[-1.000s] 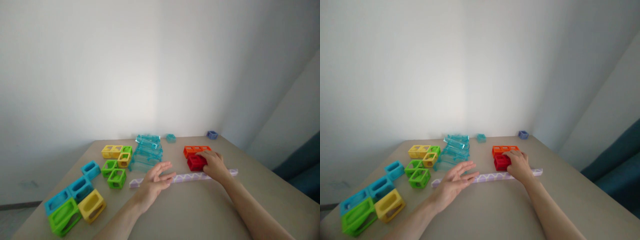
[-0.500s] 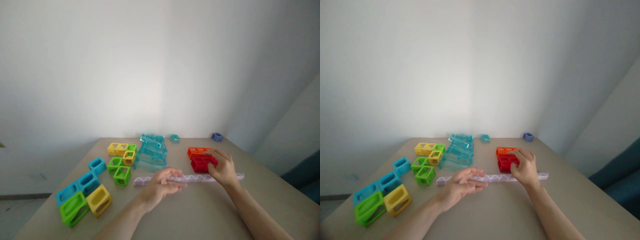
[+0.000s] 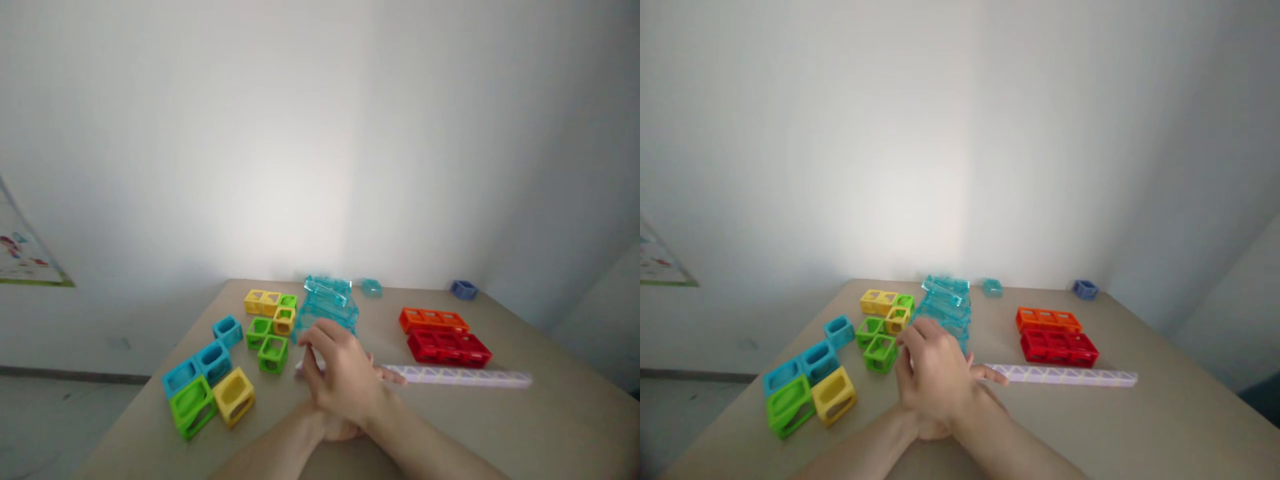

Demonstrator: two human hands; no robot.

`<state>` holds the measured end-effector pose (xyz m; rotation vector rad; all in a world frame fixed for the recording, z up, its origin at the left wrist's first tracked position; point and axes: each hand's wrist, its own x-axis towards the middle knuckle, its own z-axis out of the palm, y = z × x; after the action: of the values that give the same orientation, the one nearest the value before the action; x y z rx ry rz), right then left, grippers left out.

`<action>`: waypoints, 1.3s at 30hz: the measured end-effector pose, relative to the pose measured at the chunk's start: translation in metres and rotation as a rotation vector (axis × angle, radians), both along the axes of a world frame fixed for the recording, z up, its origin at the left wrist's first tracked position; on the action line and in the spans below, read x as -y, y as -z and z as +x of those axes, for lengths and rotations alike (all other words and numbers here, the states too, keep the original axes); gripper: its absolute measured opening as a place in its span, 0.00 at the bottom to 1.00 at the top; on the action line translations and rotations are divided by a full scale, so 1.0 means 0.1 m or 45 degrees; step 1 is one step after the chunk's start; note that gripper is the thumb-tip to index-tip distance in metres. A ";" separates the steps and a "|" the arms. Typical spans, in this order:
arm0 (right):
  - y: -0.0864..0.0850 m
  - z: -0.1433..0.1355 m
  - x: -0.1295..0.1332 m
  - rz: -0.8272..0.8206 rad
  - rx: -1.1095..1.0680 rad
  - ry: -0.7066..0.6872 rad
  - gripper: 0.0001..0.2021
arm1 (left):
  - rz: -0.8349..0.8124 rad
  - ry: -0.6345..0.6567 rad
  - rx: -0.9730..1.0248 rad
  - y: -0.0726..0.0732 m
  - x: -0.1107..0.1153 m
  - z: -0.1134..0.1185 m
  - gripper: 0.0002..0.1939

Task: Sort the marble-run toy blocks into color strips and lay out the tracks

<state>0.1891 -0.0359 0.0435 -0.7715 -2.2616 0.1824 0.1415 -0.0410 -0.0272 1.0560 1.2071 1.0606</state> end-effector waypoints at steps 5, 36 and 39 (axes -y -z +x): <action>-0.31 -0.52 -0.21 -0.227 0.388 0.048 0.08 | -0.077 0.877 0.425 0.05 -0.11 0.08 0.33; 0.20 -1.04 0.29 0.319 0.536 -0.416 0.07 | -0.106 1.190 0.192 -0.13 -0.09 -0.08 0.33; 0.23 -1.05 0.25 0.285 0.569 -0.429 0.11 | -0.139 1.154 0.207 -0.12 -0.11 -0.09 0.32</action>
<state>0.0840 -0.0613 0.0205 -0.3280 -2.7675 -0.0983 0.1326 -0.0300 -0.0151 1.2174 0.5252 0.3522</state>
